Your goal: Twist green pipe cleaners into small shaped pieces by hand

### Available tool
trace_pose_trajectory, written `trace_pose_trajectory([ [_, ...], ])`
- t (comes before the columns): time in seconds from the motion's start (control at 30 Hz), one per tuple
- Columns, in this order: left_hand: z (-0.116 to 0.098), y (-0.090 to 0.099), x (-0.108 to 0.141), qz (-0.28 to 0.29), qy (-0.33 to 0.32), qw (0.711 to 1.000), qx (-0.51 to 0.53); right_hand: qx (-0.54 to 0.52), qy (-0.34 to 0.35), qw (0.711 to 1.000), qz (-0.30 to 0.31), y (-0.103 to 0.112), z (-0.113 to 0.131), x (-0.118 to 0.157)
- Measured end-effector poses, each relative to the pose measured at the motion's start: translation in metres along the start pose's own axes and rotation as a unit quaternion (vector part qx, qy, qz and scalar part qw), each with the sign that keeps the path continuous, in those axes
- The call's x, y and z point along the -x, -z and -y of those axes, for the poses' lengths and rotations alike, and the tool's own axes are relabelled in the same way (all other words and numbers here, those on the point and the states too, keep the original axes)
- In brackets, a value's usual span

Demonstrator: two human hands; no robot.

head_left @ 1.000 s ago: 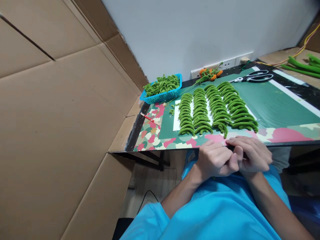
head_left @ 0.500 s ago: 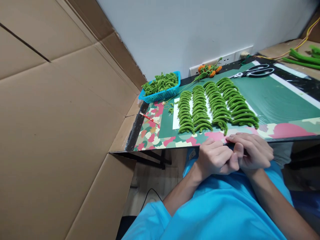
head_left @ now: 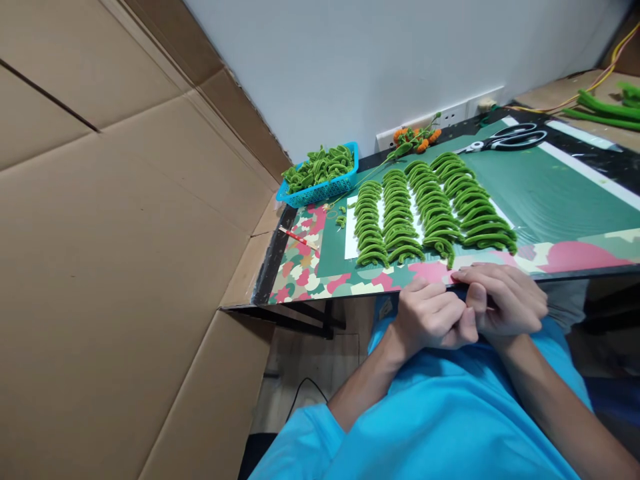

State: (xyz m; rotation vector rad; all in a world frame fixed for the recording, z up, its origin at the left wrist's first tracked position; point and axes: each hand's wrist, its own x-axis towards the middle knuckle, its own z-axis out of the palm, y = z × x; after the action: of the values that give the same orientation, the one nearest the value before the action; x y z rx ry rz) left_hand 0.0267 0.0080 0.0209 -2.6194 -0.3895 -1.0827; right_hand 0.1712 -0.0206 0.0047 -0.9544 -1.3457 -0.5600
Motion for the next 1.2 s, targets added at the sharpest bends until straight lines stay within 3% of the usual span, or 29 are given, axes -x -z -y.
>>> trace_pose_trajectory([
  [0.23, -0.001, 0.000, 0.005, -0.031, -0.002, 1.000, 0.008, 0.002, 0.005, 1.000, 0.005, 0.000, -0.001, -0.001],
  [0.43, -0.001, -0.003, 0.002, -0.119, -0.004, 0.992, 0.049, 0.013, 0.006, 1.000, 0.009, 0.000, 0.000, -0.002],
  [0.53, -0.003, -0.001, 0.002, -0.107, 0.008, 0.993, 0.052, 0.013, 0.005, 1.000, 0.007, 0.001, 0.000, -0.002],
  [0.77, -0.005, 0.009, -0.005, -0.004, 0.057, 0.997, 0.047, -0.002, 0.002, 1.000, 0.000, -0.001, -0.001, 0.000],
  [1.0, 0.000, 0.016, -0.029, -0.073, 0.072, 0.987, 0.121, -0.006, 0.002, 1.000, 0.001, 0.000, -0.001, -0.001],
  [1.2, 0.002, 0.012, -0.026, 0.001, 0.084, 0.988, 0.130, -0.016, 0.015, 1.000, 0.000, 0.001, -0.001, -0.004],
])
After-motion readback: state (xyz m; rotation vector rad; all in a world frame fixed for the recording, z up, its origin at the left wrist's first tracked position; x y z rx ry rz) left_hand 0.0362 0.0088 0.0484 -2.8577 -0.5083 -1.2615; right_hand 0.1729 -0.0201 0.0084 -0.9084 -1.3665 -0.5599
